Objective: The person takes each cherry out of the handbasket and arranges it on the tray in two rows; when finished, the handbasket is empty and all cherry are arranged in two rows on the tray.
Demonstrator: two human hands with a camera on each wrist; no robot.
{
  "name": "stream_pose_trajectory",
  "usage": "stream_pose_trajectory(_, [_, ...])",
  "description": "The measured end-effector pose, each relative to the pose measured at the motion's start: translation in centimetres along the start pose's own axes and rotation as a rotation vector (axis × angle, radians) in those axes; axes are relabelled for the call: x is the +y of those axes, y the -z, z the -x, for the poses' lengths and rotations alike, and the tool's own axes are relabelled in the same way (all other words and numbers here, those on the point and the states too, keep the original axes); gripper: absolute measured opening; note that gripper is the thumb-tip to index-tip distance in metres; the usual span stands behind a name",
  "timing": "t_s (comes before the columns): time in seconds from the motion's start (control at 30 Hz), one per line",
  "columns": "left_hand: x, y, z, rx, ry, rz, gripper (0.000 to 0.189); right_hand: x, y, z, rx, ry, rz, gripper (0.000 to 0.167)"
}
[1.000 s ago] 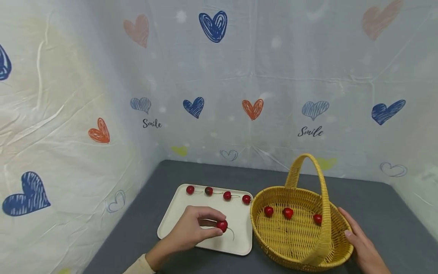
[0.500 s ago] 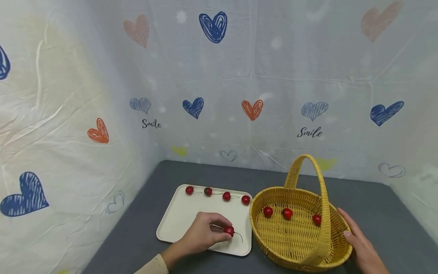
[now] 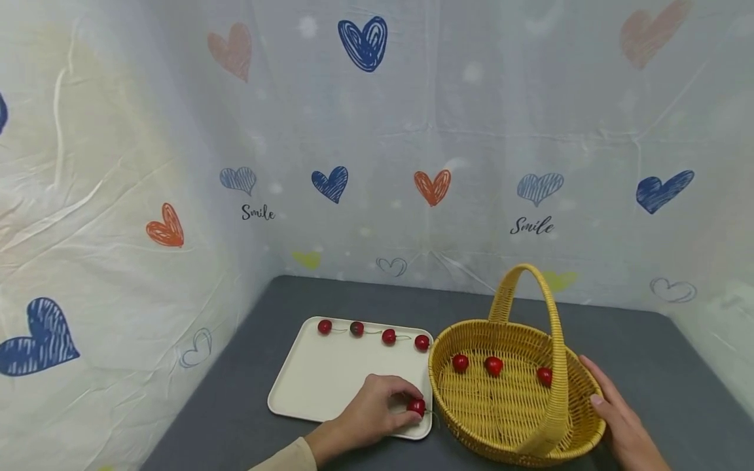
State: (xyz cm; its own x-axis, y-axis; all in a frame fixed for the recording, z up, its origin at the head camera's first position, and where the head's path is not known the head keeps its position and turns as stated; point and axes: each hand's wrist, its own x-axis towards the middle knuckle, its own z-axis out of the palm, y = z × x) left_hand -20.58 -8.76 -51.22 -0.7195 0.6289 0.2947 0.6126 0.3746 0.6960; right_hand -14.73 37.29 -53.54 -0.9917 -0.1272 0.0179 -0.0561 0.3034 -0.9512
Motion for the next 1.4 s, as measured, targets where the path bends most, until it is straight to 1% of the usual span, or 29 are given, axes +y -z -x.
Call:
stream_pose_trajectory(0.1, [0.0,-0.1,0.1,0.009,-0.012,-0.036,0.025,0.0,0.0,0.0,0.006,-0.008,-0.005,0.062])
stream_pose_trajectory(0.27, [-0.1,0.5,0.4,0.055,-0.036,-0.06,0.032,0.0,0.0,-0.1,0.01,0.005,-0.013,0.062])
stream_pose_trajectory(0.33, [-0.2,0.8,0.6,0.076,-0.03,-0.045,0.033,0.1,0.0,-0.1,0.012,0.013,-0.01,0.062])
stream_pose_trajectory(0.4, [-0.4,1.3,0.8,0.092,-0.008,-0.01,0.034,0.2,0.0,-0.1,0.014,0.015,-0.01,0.062])
stream_pose_trajectory(0.5, [-0.4,2.1,1.0,0.101,0.052,0.095,0.036,0.2,0.0,0.0,0.016,0.017,-0.01,0.062])
stream_pose_trajectory(0.63, [0.0,3.5,1.1,0.086,0.138,0.309,0.04,0.3,0.0,0.0,0.013,0.011,-0.015,0.062])
stream_pose_trajectory(0.7, [0.3,4.1,1.0,0.074,0.167,0.411,0.04,0.3,0.0,0.0,0.012,0.009,-0.019,0.062])
stream_pose_trajectory(0.77, [0.7,4.6,0.8,0.06,0.181,0.497,0.04,0.3,0.0,0.0,0.012,0.007,-0.022,0.062])
stream_pose_trajectory(0.9, [1.5,5.1,0.2,0.036,0.157,0.592,0.041,0.2,0.0,0.1,0.017,0.005,-0.015,0.062])
stream_pose_trajectory(1.07, [2.4,5.0,-1.0,0.008,0.079,0.653,0.044,0.0,-0.1,0.2,0.022,-0.015,-0.007,0.062])
stream_pose_trajectory(1.27, [3.4,4.1,-3.0,-0.04,-0.004,0.664,0.046,-0.3,-0.2,0.1,0.023,-0.032,-0.009,0.062])
stream_pose_trajectory(1.4, [4.3,3.2,-4.9,-0.078,-0.051,0.641,0.049,-0.3,-0.1,0.2,0.016,-0.023,-0.012,0.062])
